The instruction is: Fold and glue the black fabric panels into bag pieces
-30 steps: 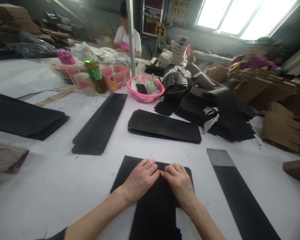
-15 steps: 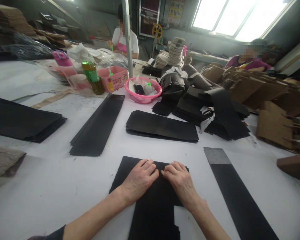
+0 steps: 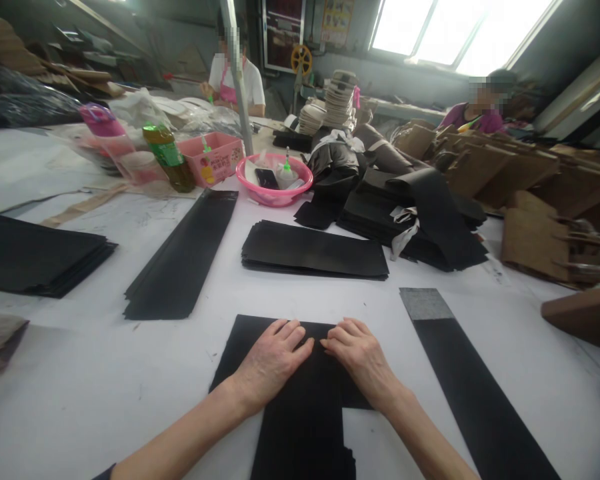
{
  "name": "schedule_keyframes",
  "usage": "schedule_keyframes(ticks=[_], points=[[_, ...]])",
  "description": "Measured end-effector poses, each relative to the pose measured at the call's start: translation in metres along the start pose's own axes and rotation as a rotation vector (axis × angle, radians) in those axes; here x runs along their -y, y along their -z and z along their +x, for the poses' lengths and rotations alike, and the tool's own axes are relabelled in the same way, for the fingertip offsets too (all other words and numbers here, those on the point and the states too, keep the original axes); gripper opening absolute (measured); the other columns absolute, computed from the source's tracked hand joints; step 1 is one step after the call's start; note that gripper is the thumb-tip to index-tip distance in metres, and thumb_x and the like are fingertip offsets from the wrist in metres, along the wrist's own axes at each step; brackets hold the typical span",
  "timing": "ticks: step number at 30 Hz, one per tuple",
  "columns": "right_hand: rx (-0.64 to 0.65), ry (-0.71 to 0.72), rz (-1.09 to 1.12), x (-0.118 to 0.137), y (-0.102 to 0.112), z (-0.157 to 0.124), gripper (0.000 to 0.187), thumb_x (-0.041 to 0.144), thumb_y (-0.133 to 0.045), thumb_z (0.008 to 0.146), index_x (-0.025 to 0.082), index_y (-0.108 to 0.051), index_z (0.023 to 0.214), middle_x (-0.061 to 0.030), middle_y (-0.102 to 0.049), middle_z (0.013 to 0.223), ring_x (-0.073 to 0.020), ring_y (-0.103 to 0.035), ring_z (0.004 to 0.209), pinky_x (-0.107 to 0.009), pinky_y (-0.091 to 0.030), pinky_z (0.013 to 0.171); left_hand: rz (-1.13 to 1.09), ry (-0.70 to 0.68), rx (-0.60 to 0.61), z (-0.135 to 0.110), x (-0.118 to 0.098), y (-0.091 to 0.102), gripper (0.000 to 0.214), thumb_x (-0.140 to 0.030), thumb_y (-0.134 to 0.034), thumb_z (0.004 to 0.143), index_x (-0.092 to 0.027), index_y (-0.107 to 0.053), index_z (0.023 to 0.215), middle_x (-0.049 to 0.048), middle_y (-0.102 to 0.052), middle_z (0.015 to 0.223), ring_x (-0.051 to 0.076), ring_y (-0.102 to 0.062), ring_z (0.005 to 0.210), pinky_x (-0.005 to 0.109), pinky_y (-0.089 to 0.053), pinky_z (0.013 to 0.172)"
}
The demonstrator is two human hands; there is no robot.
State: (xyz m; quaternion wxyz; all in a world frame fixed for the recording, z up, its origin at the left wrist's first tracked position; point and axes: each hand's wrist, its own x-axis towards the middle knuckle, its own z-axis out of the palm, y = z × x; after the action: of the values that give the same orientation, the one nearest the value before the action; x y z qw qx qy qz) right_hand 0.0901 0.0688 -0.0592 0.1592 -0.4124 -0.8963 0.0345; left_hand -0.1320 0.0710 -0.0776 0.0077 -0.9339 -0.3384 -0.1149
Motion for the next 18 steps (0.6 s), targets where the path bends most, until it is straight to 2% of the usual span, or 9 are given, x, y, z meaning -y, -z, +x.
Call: schedule_keyframes(ticks=[3, 9, 13, 18], points=[[0.013, -0.017, -0.006, 0.001, -0.001, -0.001, 0.013, 0.017, -0.052, 0.094, 0.020, -0.063, 0.086, 0.0007, -0.062, 0.085, -0.0144, -0.053, 0.085, -0.035, -0.043, 0.091, 0.001, -0.005, 0.030, 0.001, 0.001, 0.000, 0.034, -0.013, -0.047, 0.094, -0.021, -0.050, 0.126, 0.0075, -0.056, 0.113, 0.024, -0.050, 0.118, 0.042, -0.039, 0.104], [0.045, 0.002, -0.021, 0.001, 0.001, -0.002, 0.013, 0.017, -0.051, 0.094, 0.020, -0.062, 0.089, -0.0008, -0.062, 0.087, -0.0154, -0.053, 0.086, -0.035, -0.042, 0.089, 0.039, -0.033, 0.073, 0.005, 0.000, 0.003, 0.037, -0.012, -0.045, 0.094, -0.021, -0.047, 0.130, 0.0090, -0.055, 0.113, 0.027, -0.048, 0.119, 0.044, -0.040, 0.102], [0.032, -0.024, 0.000, -0.007, 0.005, -0.008, 0.008, 0.019, -0.056, 0.092, 0.022, -0.063, 0.090, 0.0004, -0.062, 0.085, -0.0152, -0.053, 0.085, -0.032, -0.043, 0.081, 0.044, -0.037, 0.086, 0.007, 0.000, 0.005, 0.037, -0.012, -0.047, 0.093, -0.022, -0.048, 0.129, 0.0087, -0.055, 0.113, 0.027, -0.049, 0.117, 0.044, -0.040, 0.101], [0.045, -0.034, -0.011, -0.010, 0.006, -0.013, 0.008, 0.021, -0.056, 0.092, 0.023, -0.063, 0.090, 0.0012, -0.062, 0.084, -0.0146, -0.052, 0.083, -0.031, -0.042, 0.079, 0.046, -0.045, 0.106, 0.009, 0.000, 0.006, 0.042, -0.011, -0.048, 0.092, -0.024, -0.044, 0.132, 0.0084, -0.054, 0.112, 0.026, -0.048, 0.116, 0.044, -0.039, 0.100]])
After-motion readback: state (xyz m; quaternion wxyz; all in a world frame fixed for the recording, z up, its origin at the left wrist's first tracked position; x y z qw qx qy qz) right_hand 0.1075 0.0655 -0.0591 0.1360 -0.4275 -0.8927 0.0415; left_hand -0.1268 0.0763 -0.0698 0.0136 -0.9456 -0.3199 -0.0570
